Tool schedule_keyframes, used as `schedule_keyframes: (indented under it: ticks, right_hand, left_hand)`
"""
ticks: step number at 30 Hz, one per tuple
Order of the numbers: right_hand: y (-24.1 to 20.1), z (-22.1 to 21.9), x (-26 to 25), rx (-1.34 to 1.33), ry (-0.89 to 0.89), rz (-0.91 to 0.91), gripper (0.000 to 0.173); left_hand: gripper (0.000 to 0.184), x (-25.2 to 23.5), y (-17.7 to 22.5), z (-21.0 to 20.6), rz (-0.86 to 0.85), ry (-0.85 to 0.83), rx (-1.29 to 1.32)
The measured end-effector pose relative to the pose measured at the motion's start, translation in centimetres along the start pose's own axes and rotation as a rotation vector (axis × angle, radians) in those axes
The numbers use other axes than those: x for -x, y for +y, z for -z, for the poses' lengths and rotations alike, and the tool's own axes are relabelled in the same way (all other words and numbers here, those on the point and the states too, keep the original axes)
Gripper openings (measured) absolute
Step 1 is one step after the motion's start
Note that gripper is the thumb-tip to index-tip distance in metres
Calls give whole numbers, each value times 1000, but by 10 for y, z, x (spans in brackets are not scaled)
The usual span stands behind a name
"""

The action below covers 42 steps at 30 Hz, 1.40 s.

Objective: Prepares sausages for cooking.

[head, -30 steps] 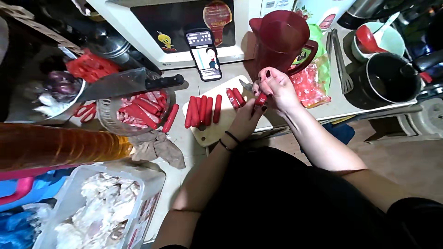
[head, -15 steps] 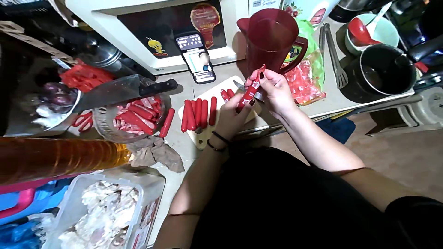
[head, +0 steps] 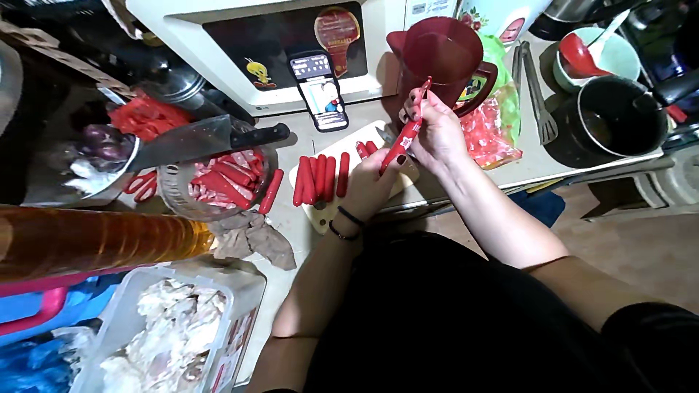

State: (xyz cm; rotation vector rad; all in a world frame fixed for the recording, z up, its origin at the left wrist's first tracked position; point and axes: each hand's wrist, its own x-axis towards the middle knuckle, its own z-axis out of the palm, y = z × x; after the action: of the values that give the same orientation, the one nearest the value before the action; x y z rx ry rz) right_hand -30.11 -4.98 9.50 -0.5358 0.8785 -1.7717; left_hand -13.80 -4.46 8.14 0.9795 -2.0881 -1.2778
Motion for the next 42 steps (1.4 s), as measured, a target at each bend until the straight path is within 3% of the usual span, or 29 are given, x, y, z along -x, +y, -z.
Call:
schedule_keyframes:
  ticks: [4,9,12,13,15,16,22,29,35,38,42]
  right_hand:
    - [-8,-1,-4,-56,-38,62,24]
    - [-48,6,-16,-29,-72,286,23]
    - [-39,-1,-5,19,-104,281,26]
    - [-31,-5,0,38,-108,280,27]
    - [-19,-10,10,56,-116,274,28]
    - [-18,-10,13,54,-132,266,28]
    - [-31,-1,14,-50,-168,233,28]
    - [-51,-14,13,-217,-196,192,28]
    - [-60,-7,26,171,-395,145,38]
    - [-58,-6,33,314,-322,243,29]
    - [-57,-4,29,366,-186,428,31]
  left_hand:
    - [35,-5,0,3,-24,-36,-99]
    - [27,3,-3,10,-156,-44,-122]
    - [62,-2,3,-1,-120,-123,-53]
    - [59,-6,6,-6,-121,-118,-48]
    - [32,-11,10,-16,-152,-57,-46]
    - [28,-12,12,-18,-139,-61,-44]
    - [29,-7,24,-7,-137,-159,-112]
    - [28,-8,48,0,-181,-151,-191]
    - [29,3,47,-2,-204,96,-269]
    - [29,4,50,-1,-190,90,-294]
    - [26,9,49,-3,-193,35,-325]
